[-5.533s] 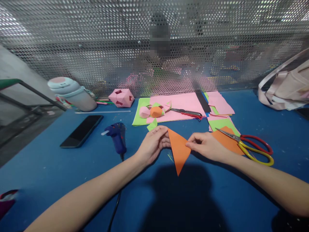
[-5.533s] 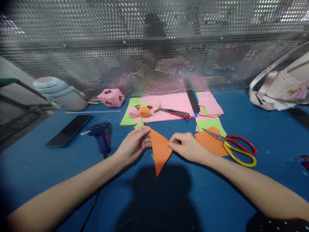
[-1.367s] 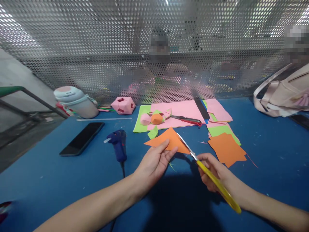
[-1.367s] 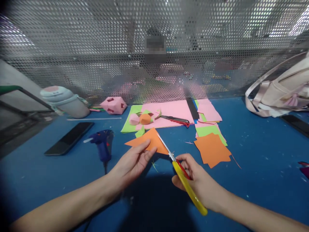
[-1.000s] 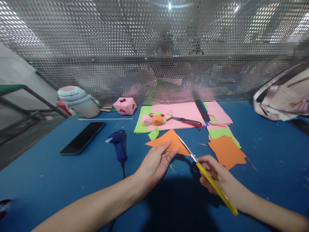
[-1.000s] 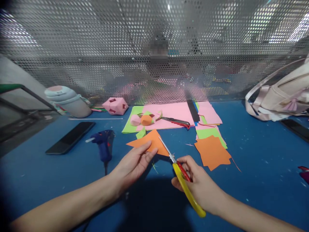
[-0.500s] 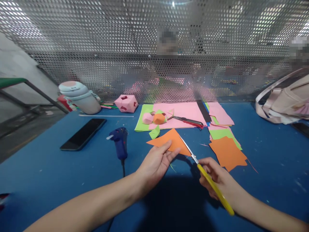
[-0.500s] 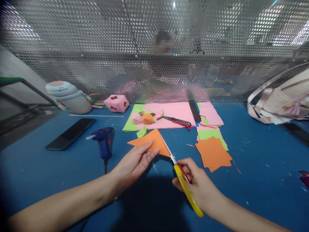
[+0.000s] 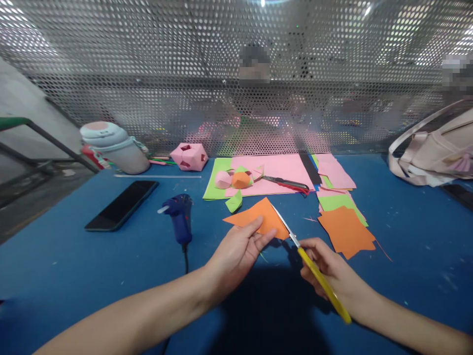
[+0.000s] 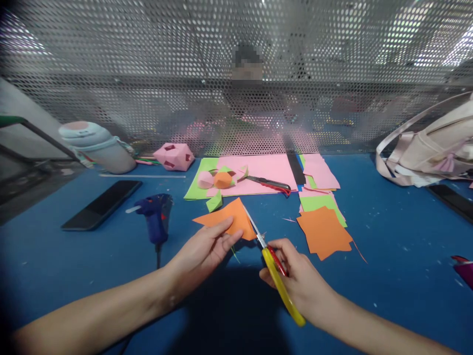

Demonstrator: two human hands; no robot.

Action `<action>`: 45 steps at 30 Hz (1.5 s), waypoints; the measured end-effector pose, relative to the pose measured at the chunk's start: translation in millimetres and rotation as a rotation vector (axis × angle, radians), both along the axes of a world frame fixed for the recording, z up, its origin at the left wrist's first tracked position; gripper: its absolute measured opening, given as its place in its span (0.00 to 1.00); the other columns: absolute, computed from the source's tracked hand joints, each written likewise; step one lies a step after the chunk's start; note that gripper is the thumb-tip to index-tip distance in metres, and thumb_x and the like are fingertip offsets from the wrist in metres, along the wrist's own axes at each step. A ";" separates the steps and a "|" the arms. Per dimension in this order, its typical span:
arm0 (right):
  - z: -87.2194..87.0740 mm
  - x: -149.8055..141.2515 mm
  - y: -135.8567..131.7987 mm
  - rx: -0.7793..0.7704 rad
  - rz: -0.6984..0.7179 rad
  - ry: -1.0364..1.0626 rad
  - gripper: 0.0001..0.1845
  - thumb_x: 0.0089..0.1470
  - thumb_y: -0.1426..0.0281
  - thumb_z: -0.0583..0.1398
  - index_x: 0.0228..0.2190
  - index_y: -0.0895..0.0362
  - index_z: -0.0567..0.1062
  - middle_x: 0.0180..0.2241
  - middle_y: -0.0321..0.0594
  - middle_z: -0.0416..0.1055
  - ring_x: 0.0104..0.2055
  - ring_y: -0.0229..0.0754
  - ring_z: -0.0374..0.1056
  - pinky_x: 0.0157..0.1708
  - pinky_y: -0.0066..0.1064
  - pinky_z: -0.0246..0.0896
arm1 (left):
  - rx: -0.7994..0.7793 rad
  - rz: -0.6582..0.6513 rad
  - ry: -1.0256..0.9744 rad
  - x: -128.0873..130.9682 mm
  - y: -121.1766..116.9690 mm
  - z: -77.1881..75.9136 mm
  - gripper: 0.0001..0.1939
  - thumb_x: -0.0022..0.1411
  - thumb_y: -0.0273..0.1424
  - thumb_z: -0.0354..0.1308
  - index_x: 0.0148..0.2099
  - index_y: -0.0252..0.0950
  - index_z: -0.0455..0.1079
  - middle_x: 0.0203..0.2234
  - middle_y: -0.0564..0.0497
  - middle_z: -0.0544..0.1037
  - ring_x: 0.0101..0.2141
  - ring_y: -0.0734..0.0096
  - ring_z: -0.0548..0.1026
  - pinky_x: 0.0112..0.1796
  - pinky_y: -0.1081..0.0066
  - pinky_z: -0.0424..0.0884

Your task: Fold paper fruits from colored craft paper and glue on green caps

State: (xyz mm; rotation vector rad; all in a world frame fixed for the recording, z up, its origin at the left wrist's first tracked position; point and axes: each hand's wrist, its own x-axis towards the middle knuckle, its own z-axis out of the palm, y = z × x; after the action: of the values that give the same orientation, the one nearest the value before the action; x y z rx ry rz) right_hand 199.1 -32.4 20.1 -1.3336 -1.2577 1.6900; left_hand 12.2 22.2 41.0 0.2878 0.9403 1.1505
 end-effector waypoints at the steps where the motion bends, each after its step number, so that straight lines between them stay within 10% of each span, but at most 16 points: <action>1: -0.4 -0.2 -0.1 -0.003 -0.008 0.005 0.21 0.44 0.64 0.63 0.40 0.50 0.63 0.27 0.29 0.59 0.22 0.29 0.55 0.17 0.21 0.48 | 0.000 -0.003 0.000 0.2 -0.1 0.3 0.09 0.60 0.19 0.54 0.28 0.27 0.71 0.24 0.49 0.76 0.24 0.77 0.75 0.34 0.73 0.78; 20: 0.8 -4.4 -0.7 -0.047 -0.068 0.014 0.20 0.47 0.57 0.60 0.40 0.50 0.63 0.25 0.28 0.59 0.17 0.27 0.50 0.16 0.23 0.48 | 0.045 -0.136 0.014 -0.6 -7.3 -2.0 0.06 0.61 0.22 0.55 0.33 0.29 0.71 0.27 0.49 0.77 0.27 0.75 0.76 0.38 0.74 0.77; 32: 15.6 86.7 46.7 0.601 0.124 -1.043 0.23 0.51 0.59 0.57 0.48 0.54 0.65 0.42 0.45 0.69 0.39 0.47 0.68 0.37 0.35 0.61 | 0.103 -0.152 0.054 -5.1 3.5 -14.5 0.05 0.58 0.24 0.59 0.29 0.28 0.71 0.24 0.50 0.76 0.27 0.74 0.76 0.41 0.68 0.77; 45: 3.0 46.7 22.5 0.264 0.083 -0.326 0.24 0.52 0.54 0.59 0.46 0.52 0.62 0.26 0.30 0.57 0.24 0.32 0.54 0.23 0.25 0.53 | 0.114 -0.193 0.120 -5.5 -0.7 -13.9 0.08 0.55 0.26 0.62 0.26 0.28 0.72 0.20 0.52 0.74 0.26 0.74 0.75 0.40 0.69 0.76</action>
State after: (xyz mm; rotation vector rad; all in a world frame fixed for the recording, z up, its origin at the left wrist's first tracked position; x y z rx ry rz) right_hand 245.8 -9.9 23.1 -1.4473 -1.6782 1.3355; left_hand 6.8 21.5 27.2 0.5331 0.9315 1.0184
